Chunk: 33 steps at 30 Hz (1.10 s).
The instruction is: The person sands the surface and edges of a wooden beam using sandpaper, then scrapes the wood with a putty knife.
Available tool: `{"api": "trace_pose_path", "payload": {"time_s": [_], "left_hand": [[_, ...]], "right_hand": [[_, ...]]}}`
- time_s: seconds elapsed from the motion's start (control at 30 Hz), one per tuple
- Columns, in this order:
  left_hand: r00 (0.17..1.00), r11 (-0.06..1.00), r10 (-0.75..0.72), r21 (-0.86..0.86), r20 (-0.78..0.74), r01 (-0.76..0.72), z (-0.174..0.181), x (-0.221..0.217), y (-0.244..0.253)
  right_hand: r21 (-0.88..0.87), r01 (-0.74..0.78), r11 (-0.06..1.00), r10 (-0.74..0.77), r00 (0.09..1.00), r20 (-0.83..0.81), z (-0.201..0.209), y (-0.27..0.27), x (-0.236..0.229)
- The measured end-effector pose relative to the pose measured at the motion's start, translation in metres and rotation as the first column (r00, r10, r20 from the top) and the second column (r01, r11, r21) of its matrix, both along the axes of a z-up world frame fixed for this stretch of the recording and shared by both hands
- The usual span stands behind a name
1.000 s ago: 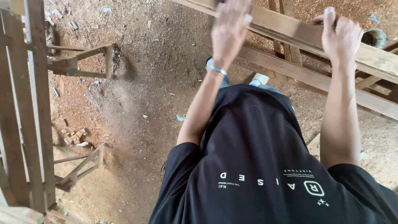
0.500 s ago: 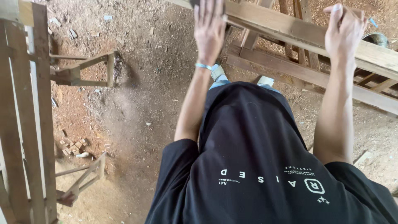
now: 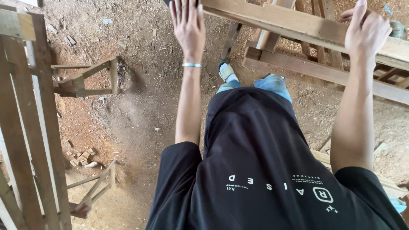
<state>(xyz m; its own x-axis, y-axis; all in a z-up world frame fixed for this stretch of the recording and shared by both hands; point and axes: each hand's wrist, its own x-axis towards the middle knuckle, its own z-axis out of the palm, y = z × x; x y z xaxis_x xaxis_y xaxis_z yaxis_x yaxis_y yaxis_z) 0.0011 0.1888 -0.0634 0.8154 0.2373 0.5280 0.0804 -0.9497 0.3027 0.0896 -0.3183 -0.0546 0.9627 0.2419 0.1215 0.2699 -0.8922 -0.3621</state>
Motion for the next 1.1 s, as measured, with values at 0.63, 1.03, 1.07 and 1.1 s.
{"api": "trace_pose_path", "payload": {"time_s": [0.63,1.03,1.07,1.1], "left_hand": [[0.999,1.0,0.006,-0.025,0.039,-0.005,0.007,0.009,-0.005],[0.979,0.98,-0.2,0.004,-0.021,0.201,0.043,0.011,0.029],[0.999,0.989,-0.047,0.143,0.012,0.045,0.042,0.018,0.045],[1.0,0.992,0.004,0.128,0.001,-0.004,0.039,0.023,0.045]], "right_hand": [[-0.04,-0.019,0.999,0.022,0.997,0.081,0.01,0.011,-0.005],[0.014,-0.001,1.0,0.001,0.999,0.05,0.006,0.005,-0.001],[0.009,0.012,1.0,-0.012,0.999,0.049,0.007,0.005,-0.002],[0.008,0.025,1.0,-0.025,0.999,0.039,0.008,0.007,-0.002]]}}
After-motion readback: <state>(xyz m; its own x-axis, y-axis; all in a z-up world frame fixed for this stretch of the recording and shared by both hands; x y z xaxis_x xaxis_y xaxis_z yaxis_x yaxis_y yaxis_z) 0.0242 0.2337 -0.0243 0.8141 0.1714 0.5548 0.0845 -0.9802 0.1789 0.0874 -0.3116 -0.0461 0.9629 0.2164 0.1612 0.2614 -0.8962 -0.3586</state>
